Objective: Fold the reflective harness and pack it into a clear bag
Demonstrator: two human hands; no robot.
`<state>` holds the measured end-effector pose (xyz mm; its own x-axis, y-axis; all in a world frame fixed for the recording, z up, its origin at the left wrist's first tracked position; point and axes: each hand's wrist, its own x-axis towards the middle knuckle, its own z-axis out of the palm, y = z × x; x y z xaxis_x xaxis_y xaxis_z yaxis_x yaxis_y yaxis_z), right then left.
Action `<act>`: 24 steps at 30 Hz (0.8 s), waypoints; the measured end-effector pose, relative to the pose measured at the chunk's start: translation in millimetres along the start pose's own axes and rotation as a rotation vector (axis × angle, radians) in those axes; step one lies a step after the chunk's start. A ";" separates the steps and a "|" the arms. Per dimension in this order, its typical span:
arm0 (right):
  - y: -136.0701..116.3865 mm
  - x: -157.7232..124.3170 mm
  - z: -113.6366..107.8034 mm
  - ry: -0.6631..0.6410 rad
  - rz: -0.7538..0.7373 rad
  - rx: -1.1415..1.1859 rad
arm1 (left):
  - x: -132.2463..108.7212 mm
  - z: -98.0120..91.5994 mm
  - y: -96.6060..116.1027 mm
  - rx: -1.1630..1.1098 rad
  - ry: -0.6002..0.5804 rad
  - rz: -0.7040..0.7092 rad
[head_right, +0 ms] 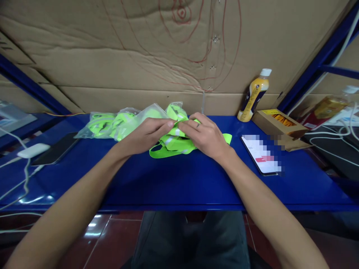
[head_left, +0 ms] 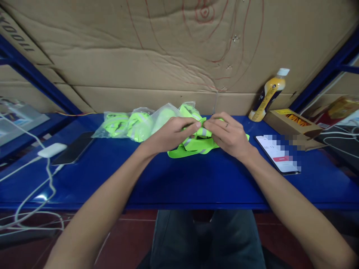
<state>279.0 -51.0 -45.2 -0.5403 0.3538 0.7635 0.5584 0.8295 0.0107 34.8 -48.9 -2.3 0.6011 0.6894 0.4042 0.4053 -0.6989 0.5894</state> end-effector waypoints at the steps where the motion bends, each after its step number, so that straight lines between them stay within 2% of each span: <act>1: -0.7 0.2 0.4 0.022 -0.021 -0.016 | 0.4 -0.2 0.0 -0.074 -0.037 -0.032; 4: -2.7 4.0 -2.6 0.063 -0.059 -0.059 | 1.0 -2.8 -2.0 -0.291 -0.110 -0.102; 6: -5.0 8.6 -7.8 0.040 -0.050 -0.074 | 0.4 -5.9 -2.6 -0.292 -0.068 -0.097; 11: -12.1 15.9 -20.8 -0.113 0.064 0.089 | -2.6 -10.3 -0.8 0.111 0.152 0.093; 14: -11.0 13.6 -21.5 -0.140 0.159 0.143 | -3.7 -5.6 -2.8 0.280 0.154 0.282; 16: -7.4 10.8 -19.7 -0.175 0.140 0.139 | -3.8 -0.5 -5.3 0.358 0.155 0.385; 18: -3.4 8.5 -18.0 -0.170 0.100 0.131 | -3.3 4.1 -7.4 0.419 0.224 0.460; 21: -2.1 8.6 -19.4 -0.092 0.084 0.111 | -1.8 7.3 -8.9 0.440 0.320 0.542; 24: -9.0 14.3 -26.2 -0.039 0.118 0.141 | -0.2 7.1 -8.8 0.422 0.305 0.557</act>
<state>282.7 -64.8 -17.4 -0.5015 0.4665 0.7286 0.5272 0.8325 -0.1701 36.0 -44.3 -12.5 0.6017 0.1926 0.7752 0.3636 -0.9301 -0.0511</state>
